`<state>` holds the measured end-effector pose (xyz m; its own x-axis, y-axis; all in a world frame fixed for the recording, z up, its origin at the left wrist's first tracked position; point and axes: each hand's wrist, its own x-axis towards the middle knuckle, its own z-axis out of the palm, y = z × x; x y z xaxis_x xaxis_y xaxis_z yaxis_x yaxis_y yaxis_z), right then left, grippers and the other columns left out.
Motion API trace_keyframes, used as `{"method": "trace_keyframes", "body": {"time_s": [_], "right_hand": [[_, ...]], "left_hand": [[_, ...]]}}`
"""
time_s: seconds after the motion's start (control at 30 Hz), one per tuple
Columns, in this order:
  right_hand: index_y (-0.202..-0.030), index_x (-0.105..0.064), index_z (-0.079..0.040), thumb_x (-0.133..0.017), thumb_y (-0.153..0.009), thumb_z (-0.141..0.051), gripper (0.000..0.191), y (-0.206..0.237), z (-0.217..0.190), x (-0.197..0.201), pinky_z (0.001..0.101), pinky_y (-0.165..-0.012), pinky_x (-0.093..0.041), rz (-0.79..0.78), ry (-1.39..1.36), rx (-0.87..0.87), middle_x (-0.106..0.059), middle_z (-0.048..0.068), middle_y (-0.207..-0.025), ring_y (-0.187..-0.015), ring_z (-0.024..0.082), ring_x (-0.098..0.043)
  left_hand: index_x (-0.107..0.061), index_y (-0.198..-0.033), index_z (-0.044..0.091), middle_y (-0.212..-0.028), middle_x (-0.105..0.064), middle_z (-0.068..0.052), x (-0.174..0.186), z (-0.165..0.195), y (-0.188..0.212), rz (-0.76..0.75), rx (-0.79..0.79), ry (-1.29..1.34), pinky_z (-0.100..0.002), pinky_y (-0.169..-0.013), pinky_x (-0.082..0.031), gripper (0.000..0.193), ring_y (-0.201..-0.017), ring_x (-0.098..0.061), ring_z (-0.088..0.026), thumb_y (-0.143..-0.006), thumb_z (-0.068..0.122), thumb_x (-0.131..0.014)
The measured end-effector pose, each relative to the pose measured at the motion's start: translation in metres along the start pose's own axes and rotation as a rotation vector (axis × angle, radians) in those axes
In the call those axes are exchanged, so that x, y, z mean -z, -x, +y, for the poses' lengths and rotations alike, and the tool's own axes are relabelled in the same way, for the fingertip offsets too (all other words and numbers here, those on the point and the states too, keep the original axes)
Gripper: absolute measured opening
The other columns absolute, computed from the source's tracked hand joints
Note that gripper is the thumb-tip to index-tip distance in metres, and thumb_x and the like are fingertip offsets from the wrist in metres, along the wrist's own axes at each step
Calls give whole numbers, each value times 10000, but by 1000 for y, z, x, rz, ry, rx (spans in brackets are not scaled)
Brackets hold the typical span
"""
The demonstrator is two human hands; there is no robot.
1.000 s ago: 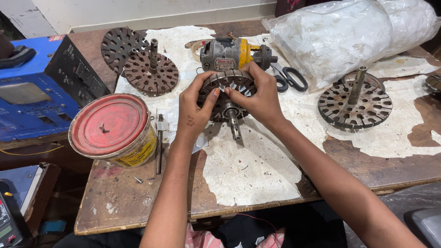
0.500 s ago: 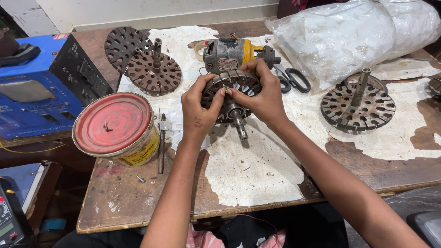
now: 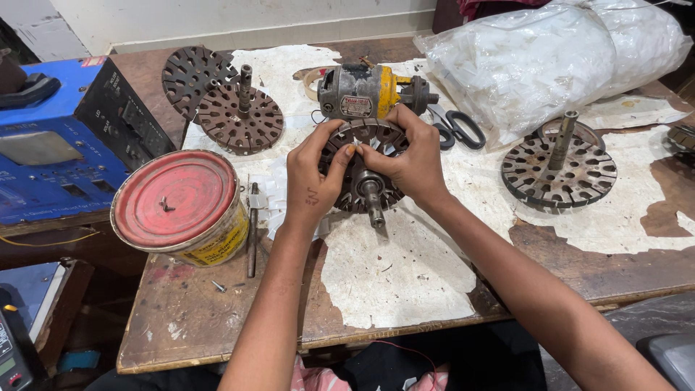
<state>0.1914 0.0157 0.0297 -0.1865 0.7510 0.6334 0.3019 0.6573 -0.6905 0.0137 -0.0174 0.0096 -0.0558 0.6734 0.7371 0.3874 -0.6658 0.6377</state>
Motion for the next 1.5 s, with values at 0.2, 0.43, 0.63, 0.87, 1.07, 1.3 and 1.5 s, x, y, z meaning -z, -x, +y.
{"method": "trace_keyframes", "body": {"time_s": [0.2, 0.43, 0.63, 0.87, 1.07, 1.3, 1.5], "right_hand": [[-819, -553, -76, -840, -756, -210, 324, -5, 2, 6, 220, -618, -417, -56, -90, -28, -598, -22, -761, -698, 33, -501], [-795, -492, -45, -840, -696, -200, 394, 4, -4, -1, 245, -564, -384, 110, 89, 39, -557, -25, -681, -633, 42, -456], [-815, -485, -32, -837, -724, -196, 399, 11, -8, -3, 248, -581, -389, 161, 108, 72, -519, 1, -694, -653, 53, -447], [-917, -580, -52, -798, -773, -217, 309, 0, -1, 7, 230, -610, -439, -6, 14, 105, -630, -10, -785, -682, 44, -544], [-963, -590, -50, -803, -868, -312, 351, 0, 14, 11, 242, -657, -420, -112, -121, 91, -605, 5, -846, -753, 53, -525], [-998, -668, -75, -394, -965, -711, 694, -13, 19, 18, 267, -741, -596, -238, -711, -335, -707, 41, -900, -825, 120, -707], [-1148, -701, -43, -564, -1037, -310, 320, -18, 18, 21, 276, -692, -588, -440, -757, -440, -738, 81, -1007, -801, 127, -707]], "left_hand": [[-649, -1244, -3, -1061, -758, -170, -2, 3, 3, 7, -92, -17, -369, -818, -590, 284, -967, -766, -260, -993, 124, -691], [-640, -1249, -4, -1086, -745, -160, 2, 11, 2, -22, -76, 2, -373, -821, -587, 289, -980, -758, -261, -993, 121, -684], [-638, -1244, 5, -1086, -737, -148, 1, 15, 3, -42, -73, 13, -373, -817, -580, 273, -978, -755, -255, -994, 104, -682], [-675, -1208, 29, -1035, -758, -126, -1, 8, -1, 0, -9, 72, -329, -799, -599, 281, -932, -769, -211, -948, 123, -723], [-707, -1164, 54, -969, -772, -83, -1, 1, 0, -23, 91, 175, -292, -770, -597, 261, -871, -755, -142, -929, 156, -758], [-603, -1209, 66, -983, -738, -56, -5, -3, 2, -40, 170, 329, -273, -805, -591, 337, -926, -733, -129, -935, 178, -765], [-467, -1268, 77, -1038, -639, -88, -12, -3, -1, 0, 163, 219, -315, -894, -567, 613, -1002, -650, -154, -825, 252, -853]]}}
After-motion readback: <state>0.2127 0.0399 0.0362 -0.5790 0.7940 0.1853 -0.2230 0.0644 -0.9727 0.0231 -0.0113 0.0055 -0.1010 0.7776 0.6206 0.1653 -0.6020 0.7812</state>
